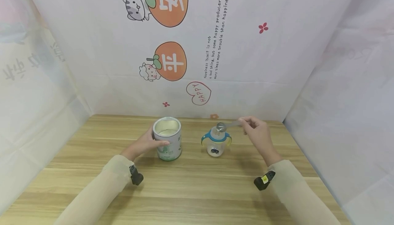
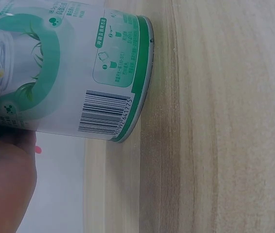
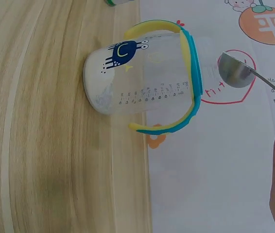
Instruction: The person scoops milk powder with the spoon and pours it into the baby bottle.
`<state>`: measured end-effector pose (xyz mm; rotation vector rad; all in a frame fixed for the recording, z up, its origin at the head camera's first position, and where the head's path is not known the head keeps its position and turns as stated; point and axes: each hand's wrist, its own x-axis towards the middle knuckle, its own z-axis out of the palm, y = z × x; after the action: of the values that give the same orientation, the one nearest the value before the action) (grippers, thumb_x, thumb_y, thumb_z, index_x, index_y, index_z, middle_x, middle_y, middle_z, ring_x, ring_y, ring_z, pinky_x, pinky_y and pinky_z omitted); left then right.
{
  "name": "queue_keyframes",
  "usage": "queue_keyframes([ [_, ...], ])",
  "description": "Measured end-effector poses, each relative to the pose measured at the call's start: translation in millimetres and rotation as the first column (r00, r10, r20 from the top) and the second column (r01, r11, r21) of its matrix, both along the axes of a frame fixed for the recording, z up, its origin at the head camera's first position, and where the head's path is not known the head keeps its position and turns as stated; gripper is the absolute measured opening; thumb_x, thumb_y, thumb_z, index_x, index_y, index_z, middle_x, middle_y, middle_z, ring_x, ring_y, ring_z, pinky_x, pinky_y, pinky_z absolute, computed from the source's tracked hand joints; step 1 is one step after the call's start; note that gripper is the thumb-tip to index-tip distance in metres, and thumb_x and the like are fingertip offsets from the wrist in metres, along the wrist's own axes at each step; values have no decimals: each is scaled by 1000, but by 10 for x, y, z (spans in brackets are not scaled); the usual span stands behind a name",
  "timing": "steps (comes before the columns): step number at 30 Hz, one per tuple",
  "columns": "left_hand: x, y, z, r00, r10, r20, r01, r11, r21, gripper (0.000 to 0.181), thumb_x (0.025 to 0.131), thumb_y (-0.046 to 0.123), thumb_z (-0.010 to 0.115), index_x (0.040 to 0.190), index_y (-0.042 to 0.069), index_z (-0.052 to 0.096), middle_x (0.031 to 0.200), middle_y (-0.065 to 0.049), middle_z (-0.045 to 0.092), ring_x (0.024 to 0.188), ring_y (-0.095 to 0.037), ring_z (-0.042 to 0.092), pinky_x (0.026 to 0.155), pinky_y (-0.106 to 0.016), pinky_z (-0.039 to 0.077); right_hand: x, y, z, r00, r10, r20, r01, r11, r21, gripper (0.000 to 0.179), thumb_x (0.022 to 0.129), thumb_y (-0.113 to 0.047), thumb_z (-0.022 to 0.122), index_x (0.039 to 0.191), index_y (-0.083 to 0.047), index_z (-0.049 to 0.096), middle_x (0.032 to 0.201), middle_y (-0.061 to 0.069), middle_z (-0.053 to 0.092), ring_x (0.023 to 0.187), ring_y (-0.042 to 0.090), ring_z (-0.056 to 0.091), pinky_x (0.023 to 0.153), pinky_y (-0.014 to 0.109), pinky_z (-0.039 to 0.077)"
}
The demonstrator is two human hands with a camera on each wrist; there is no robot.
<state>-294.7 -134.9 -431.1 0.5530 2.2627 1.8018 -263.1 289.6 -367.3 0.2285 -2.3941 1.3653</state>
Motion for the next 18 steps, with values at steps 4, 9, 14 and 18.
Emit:
queue_keyframes([
  [4, 0, -3, 6, 1000, 2, -2, -2, 1000, 1, 102, 76, 35, 90, 154, 33, 24, 148, -7, 44, 137, -29, 41, 111, -62, 29, -12, 11, 1, 997, 21, 78, -15, 997, -74, 50, 97, -46, 63, 111, 2, 68, 77, 2, 63, 69, 14, 54, 63, 24, 45],
  [9, 6, -3, 13, 1000, -5, 0, 5, 1000, 6, 101, 77, 33, 89, 154, 32, 23, 149, -9, 43, 137, -30, 41, 111, -62, 28, -36, -6, 1, 985, 82, 153, -47, 974, -221, 48, 97, -42, 66, 113, 3, 66, 95, 2, 66, 76, 9, 58, 75, 19, 53],
  [14, 6, -4, 11, 1000, -17, -4, 17, 1000, 8, 100, 78, 30, 88, 154, 32, 23, 149, -9, 42, 137, -31, 41, 111, -63, 28, -39, -46, 27, 972, 138, 190, -59, 926, -373, 40, 96, -34, 69, 111, 4, 65, 99, 3, 65, 78, 7, 58, 74, 18, 54],
  [18, 4, -9, 8, 1000, -23, -7, 23, 1000, 11, 100, 79, 30, 88, 154, 32, 23, 149, -8, 43, 137, -30, 41, 111, -62, 28, -32, -86, 44, 968, 155, 199, -56, 901, -431, 37, 96, -29, 71, 110, 4, 66, 96, 1, 65, 76, 6, 58, 72, 18, 54],
])
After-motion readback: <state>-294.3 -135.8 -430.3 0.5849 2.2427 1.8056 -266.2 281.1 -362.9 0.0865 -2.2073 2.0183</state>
